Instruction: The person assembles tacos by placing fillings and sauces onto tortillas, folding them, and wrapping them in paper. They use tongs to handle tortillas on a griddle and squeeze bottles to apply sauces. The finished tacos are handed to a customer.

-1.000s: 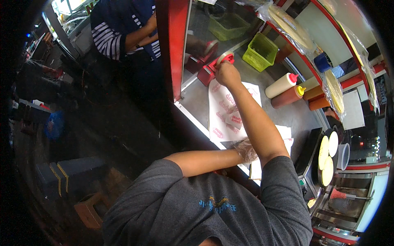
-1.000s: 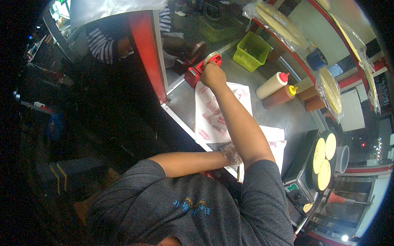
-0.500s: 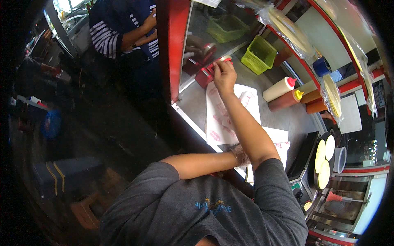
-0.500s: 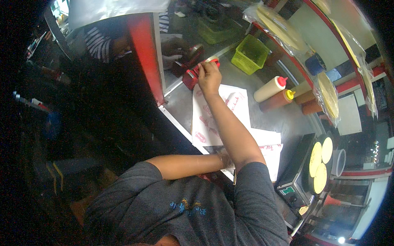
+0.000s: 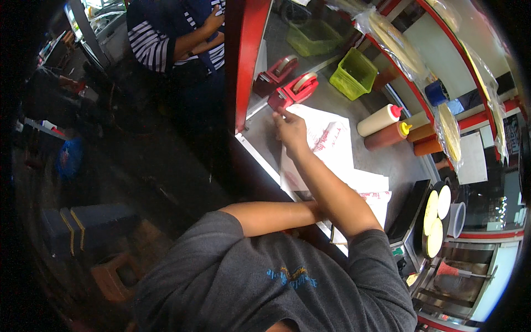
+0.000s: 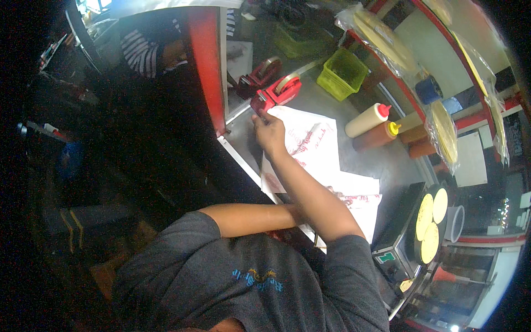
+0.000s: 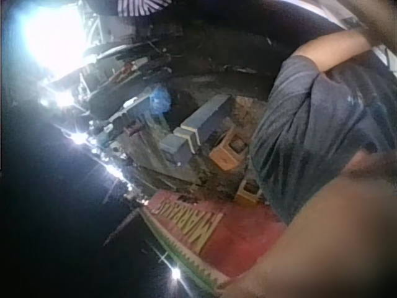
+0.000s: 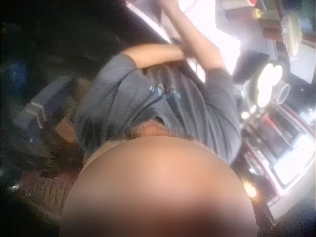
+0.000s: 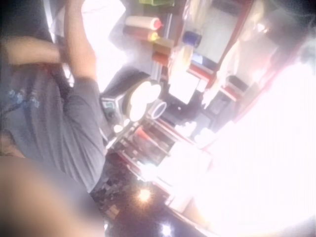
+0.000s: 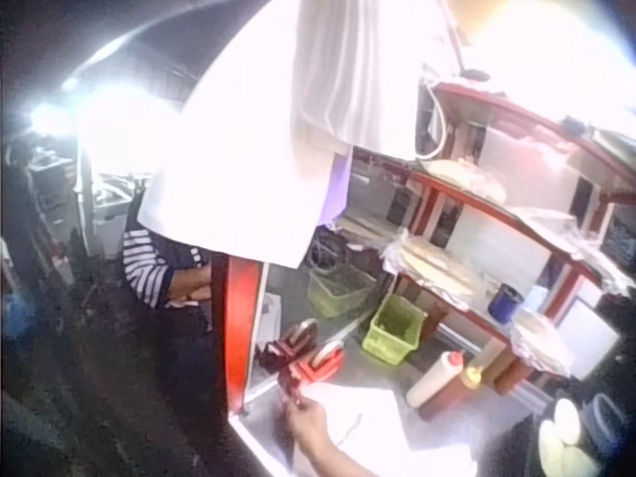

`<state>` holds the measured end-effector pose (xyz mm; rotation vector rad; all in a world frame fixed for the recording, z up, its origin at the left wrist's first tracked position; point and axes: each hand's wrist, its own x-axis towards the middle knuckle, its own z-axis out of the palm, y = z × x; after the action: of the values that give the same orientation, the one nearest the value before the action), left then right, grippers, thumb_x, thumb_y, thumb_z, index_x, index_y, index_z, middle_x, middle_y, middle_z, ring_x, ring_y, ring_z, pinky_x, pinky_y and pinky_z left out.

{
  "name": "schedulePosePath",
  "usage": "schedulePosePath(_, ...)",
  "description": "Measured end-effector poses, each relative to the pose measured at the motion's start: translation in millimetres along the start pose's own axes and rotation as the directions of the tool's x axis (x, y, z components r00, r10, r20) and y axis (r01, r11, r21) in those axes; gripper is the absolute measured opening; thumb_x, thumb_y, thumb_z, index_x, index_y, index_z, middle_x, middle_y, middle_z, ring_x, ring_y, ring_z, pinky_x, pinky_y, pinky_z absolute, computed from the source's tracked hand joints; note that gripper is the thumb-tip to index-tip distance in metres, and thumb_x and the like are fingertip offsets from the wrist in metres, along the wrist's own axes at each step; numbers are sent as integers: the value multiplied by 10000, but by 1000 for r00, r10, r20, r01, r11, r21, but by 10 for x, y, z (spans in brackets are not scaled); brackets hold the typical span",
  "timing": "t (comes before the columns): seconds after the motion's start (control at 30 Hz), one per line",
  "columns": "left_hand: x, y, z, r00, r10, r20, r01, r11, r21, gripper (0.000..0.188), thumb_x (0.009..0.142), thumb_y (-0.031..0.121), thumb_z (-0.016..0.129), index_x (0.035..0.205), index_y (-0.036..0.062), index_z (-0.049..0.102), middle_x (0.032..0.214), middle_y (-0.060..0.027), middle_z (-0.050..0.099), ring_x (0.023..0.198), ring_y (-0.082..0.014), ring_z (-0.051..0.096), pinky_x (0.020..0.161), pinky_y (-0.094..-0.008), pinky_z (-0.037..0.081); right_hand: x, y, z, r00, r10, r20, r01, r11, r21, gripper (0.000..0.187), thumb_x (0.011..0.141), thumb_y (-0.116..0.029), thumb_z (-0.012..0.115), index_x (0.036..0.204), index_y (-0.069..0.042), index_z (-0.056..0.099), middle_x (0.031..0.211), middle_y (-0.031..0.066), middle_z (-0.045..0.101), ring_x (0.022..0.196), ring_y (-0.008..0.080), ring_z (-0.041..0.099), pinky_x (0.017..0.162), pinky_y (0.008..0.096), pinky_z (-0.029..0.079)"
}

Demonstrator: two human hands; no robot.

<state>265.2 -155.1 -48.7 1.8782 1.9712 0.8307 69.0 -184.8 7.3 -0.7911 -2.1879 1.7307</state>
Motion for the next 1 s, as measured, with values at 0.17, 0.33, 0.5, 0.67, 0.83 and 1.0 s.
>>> schedulePosePath(0.17, -97, -33, 49, 1000, -16, 15, 15, 1000, 20, 534, 1052, 252, 507, 1553, 70, 477, 1468, -158, 591, 1354, -301, 552, 1157, -436, 430, 187, 103, 375, 979, -77, -188, 122, 963, 241, 287, 993, -243, 780, 1134, 7, 795, 695, -13, 617, 517, 69, 459, 480, 278, 369)
schedulePosePath(0.33, -350, -17, -4, 997, -27, 78, 24, 999, 33, 554, 1028, 238, 528, 1551, 63, 479, 1448, -174, 602, 1341, -317, 560, 1153, -448, 431, 414, 134, 416, 950, -23, -312, 53, 995, 88, 184, 952, -161, 783, 940, 21, 801, 640, 31, 644, 480, 123, 524, 474, 321, 408)
schedulePosePath(0.5, -75, 144, -372, 996, 47, 78, -52, 996, 70, 575, 1004, 225, 550, 1550, 56, 481, 1428, -190, 613, 1329, -334, 568, 1150, -460, 433, 260, -102, 156, 979, -197, -51, 153, 879, -451, 233, 889, -211, 769, 925, 18, 786, 755, 225, 743, 645, 287, 720, 640, 430, 565)
schedulePosePath(0.67, 8, 154, -552, 915, 364, -174, -330, 924, 195, 494, 1062, 246, 497, 1522, 77, 563, 1423, -134, 668, 1322, -320, 605, 1109, -455, 460, -693, -292, -791, 938, -346, 19, 341, 915, -217, 215, 1031, -168, 626, 1031, 11, 745, 905, 194, 737, 854, 261, 699, 829, 411, 540)
schedulePosePath(0.83, -83, 110, -378, 945, 174, -278, -193, 980, -40, 477, 984, 199, 659, 1460, 174, 636, 1386, -94, 692, 1194, -348, 649, 1044, -466, 505, -1527, -214, -2698, 893, -29, -449, -82, 971, -226, 336, 1033, -274, 669, 945, 42, 742, 779, 59, 675, 677, 136, 583, 635, 326, 483)
schedulePosePath(1.0, -40, 196, -452, 964, 58, -261, -114, 972, -207, 411, 989, 186, 701, 1388, 94, 662, 1287, -148, 727, 1103, -348, 694, 988, -420, 529, -2055, 436, -3124, 828, 368, -424, -508, 813, -285, 486, 967, -418, 768, 742, 12, 734, 616, 40, 611, 568, 145, 542, 546, 322, 452)
